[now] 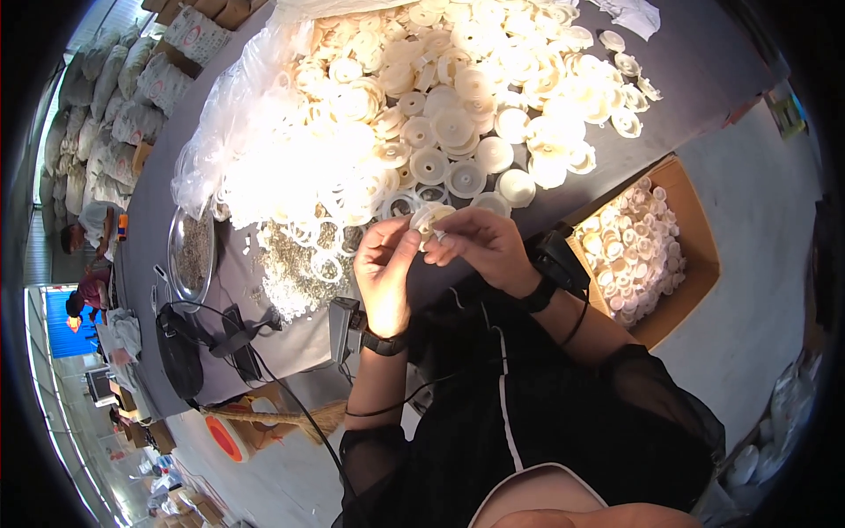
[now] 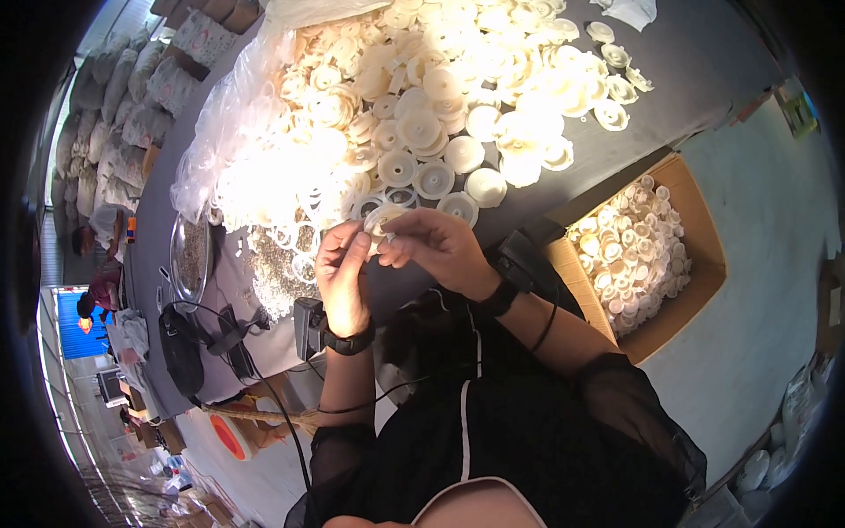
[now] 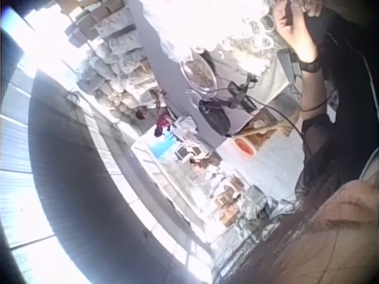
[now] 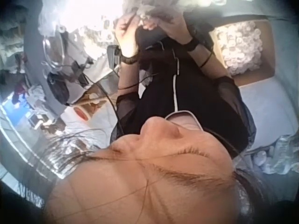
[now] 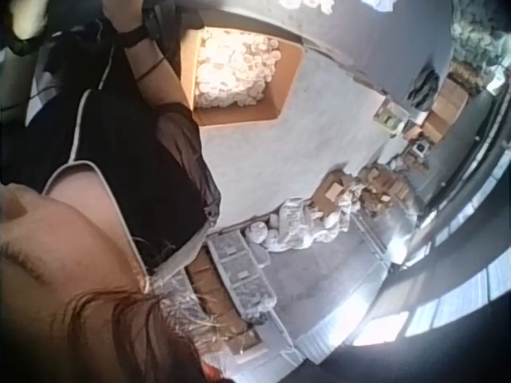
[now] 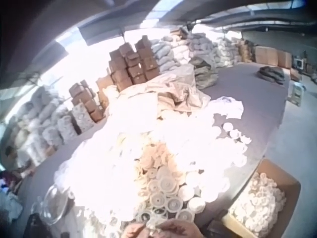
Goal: The person assembles small white plastic rings and white components by hand at a production table.
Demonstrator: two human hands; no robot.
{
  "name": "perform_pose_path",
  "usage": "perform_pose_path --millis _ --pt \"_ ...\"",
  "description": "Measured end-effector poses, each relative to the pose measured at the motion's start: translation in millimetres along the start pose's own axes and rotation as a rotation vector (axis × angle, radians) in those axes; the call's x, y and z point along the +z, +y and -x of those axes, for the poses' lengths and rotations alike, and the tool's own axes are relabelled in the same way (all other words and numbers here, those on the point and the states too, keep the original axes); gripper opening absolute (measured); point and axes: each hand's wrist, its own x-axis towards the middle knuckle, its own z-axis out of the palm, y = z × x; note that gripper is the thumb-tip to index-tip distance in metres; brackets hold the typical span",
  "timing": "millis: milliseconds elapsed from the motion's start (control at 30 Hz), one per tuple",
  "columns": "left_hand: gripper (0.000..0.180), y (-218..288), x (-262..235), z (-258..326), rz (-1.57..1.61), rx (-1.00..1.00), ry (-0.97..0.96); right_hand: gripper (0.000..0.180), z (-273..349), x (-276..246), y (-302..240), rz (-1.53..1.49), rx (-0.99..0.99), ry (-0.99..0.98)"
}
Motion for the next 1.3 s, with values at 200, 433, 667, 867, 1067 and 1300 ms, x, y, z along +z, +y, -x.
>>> perform_pose_path --millis 200,433,667,867,1067,1300 --pt "0.015 -5 -6 13 -0.013 0.081 0.067 0.018 7 9 0 0.075 0.037 0.001" --pt "0.017 -7 -7 17 0.204 -0.025 0.085 0.019 12 8 4 0.077 0.065 0.005" --pt "0.030 -5 -5 25 -0.176 0.129 0.033 0.016 11 7 1 0.096 0.105 0.068" --pt "0.034 3 -5 29 -0.278 0.173 0.005 0.028 15 11 -14 0.643 0.103 0.178" --pt "0.032 8 -3 35 -0.178 0.089 -0.020 0.042 9 -4 -4 0.297 0.069 -0.025" --pt "0.031 8 1 46 -0.340 0.194 -0.044 0.034 10 -8 5 0.151 0.149 -0.063"
